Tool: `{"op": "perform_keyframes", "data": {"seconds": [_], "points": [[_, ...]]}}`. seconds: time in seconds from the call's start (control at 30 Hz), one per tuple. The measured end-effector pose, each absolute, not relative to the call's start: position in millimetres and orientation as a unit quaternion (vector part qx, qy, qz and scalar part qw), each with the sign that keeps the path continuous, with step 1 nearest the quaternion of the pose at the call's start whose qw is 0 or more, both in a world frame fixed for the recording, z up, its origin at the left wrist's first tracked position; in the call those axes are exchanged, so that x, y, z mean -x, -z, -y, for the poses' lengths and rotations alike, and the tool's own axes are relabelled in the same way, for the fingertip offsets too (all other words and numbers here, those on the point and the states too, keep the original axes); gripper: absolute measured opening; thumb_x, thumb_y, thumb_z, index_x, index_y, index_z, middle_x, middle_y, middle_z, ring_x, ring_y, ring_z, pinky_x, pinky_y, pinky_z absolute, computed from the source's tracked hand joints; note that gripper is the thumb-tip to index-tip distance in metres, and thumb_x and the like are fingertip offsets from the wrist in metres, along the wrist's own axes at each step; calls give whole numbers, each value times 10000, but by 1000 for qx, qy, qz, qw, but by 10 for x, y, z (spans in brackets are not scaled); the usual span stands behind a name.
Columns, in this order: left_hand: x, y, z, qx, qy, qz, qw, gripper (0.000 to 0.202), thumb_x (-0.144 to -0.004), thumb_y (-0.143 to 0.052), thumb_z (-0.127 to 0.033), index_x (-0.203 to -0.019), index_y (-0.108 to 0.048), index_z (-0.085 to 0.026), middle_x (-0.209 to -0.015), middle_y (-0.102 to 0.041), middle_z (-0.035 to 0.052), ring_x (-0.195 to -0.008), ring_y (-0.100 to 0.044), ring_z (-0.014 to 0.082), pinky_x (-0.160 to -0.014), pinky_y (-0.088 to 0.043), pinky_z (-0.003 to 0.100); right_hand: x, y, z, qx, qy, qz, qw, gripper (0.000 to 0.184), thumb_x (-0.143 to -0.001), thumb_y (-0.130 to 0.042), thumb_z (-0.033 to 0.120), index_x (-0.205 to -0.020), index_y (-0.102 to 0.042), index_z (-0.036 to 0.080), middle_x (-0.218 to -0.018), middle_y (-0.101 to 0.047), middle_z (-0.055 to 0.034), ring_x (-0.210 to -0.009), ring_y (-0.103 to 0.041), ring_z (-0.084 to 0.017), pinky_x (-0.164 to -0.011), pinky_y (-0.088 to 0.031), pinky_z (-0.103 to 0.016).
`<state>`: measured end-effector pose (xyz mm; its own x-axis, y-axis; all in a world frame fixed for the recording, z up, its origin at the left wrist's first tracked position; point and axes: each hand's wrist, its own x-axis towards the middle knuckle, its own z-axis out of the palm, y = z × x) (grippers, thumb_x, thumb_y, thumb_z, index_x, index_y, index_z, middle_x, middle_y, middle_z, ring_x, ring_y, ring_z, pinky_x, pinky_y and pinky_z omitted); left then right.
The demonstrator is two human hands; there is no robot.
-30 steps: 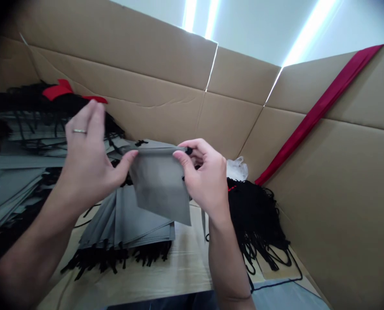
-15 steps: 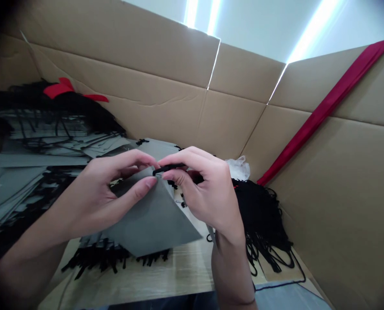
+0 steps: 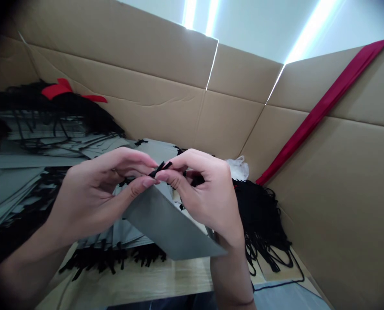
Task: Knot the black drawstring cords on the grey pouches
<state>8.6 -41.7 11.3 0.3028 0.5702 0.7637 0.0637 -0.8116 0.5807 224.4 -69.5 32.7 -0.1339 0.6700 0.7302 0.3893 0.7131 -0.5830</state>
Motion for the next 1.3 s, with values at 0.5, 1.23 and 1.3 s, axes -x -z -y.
{"op": "perform_keyframes", "data": {"seconds": [0.5, 1.23, 1.3], "points": [[-117, -79, 474, -752, -584, -253, 173, 75, -1070, -788, -212, -1045, -855, -233, -950, -882, -29, -804, -810, 128, -746, -660, 233, -2158, -281, 774, 376, 45, 757, 533, 56, -1024, -838, 238, -1012, -818, 289, -829, -782, 17, -599, -594, -128, -623, -611, -329], [38, -39, 335, -823, -535, -171, -90, 251, -1089, -684, -63, -1150, -791, -282, -1062, -893, -23, -983, -862, 141, -936, -682, 217, -2131, -299, 772, 377, -103, 737, 552, 197, -893, -810, 88, -926, -821, 282, -741, -740, 71, -584, -630, -92, -524, -554, -241], [14, -10, 328, -818, -538, -177, -98, 272, -1094, -644, -52, -1158, -786, -275, -1047, -891, -24, -946, -857, 138, -921, -685, 216, -2130, -298, 771, 380, -107, 735, 552, 204, -880, -808, 86, -918, -823, 286, -725, -732, 72, -573, -631, -97, -505, -549, -240]]}}
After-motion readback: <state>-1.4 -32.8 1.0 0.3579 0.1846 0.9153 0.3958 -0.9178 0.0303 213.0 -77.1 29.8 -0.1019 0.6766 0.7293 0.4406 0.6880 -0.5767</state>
